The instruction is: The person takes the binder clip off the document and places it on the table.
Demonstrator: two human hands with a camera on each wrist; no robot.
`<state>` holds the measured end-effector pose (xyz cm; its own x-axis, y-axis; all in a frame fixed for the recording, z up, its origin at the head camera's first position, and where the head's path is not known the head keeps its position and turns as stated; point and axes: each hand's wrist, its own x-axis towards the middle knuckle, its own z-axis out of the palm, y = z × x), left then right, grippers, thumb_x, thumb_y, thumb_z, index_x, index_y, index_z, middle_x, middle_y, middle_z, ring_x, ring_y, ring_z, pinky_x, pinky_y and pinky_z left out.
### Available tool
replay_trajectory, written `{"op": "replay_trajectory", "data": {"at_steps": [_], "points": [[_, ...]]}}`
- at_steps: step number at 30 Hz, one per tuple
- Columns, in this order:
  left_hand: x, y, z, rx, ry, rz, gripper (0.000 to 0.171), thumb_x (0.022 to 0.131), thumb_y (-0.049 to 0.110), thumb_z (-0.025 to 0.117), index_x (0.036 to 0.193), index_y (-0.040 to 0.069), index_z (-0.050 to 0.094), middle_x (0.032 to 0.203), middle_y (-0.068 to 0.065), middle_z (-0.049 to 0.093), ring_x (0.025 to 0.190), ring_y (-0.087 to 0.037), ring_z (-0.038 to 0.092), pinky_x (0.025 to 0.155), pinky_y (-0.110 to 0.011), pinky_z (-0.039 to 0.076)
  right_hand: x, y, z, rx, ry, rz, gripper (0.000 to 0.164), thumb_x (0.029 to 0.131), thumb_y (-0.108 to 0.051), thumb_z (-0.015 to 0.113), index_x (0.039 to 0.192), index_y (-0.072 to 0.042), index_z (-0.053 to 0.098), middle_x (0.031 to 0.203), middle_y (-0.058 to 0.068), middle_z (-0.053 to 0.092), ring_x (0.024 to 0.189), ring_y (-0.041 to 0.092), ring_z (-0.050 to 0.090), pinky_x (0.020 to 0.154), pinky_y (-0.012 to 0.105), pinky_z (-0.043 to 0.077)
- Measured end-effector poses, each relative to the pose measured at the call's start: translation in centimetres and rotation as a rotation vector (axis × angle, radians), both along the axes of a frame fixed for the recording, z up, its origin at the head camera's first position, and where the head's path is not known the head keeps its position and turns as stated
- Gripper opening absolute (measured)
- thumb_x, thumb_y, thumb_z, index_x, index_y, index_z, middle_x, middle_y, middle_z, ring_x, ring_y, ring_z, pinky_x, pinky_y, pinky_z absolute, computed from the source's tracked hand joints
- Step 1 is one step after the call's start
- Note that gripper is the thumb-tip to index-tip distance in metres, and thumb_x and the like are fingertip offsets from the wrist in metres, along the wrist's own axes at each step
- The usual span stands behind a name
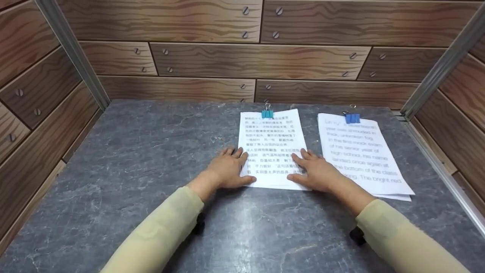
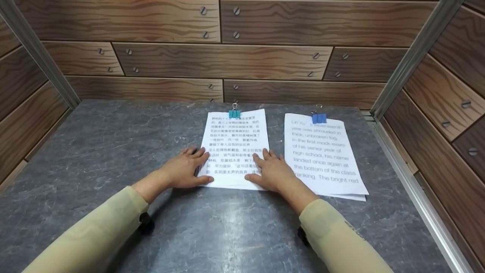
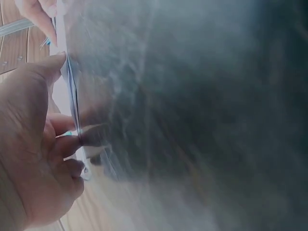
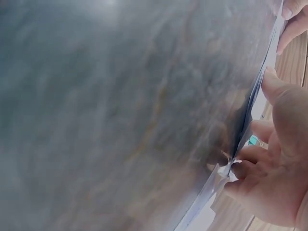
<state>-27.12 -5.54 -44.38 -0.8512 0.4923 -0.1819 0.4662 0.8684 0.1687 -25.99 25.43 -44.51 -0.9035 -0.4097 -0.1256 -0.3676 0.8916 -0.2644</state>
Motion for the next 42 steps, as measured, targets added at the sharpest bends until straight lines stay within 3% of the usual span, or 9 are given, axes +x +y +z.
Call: {"op": "replay_trajectory", "data": {"at_steps": [7,26,42], "points": [[1.4,-0.1,0.1,-0.040,0.032,-0.061,0.096,0.102,0.071,0.052,0.165,0.001,0.033,0.170,-0.021,0.032,0.158,-0.036,0.029,0.130,-0.046,0.018,1.3,0.0,-0.2,0.011,-0.002,0.008,0.082,0.104,-0.057,0.060,0.163,-0.002,0.040,0.166,0.035,0.027,0.153,0.056,0.024,0.121,0.071,0.024],[6.6,-0.5,-0.2,-0.050,0.073,-0.088,0.097,0.101,0.071,0.053,0.161,-0.004,0.040,0.164,-0.025,0.039,0.155,-0.037,0.035,0.129,-0.047,0.023,6.5,-0.5,-0.1,-0.019,0.030,0.023,0.083,0.102,-0.059,0.064,0.160,-0.003,0.046,0.164,0.033,0.034,0.153,0.053,0.029,0.121,0.070,0.024],[9.8,-1.1,0.0,-0.072,0.079,-0.127,0.097,0.099,0.074,0.053,0.157,-0.004,0.046,0.161,-0.026,0.044,0.152,-0.038,0.040,0.127,-0.047,0.027,10.4,-0.9,-0.1,-0.044,0.063,0.065,0.085,0.100,-0.063,0.062,0.156,-0.001,0.051,0.160,0.034,0.039,0.150,0.052,0.036,0.117,0.072,0.030]]}}
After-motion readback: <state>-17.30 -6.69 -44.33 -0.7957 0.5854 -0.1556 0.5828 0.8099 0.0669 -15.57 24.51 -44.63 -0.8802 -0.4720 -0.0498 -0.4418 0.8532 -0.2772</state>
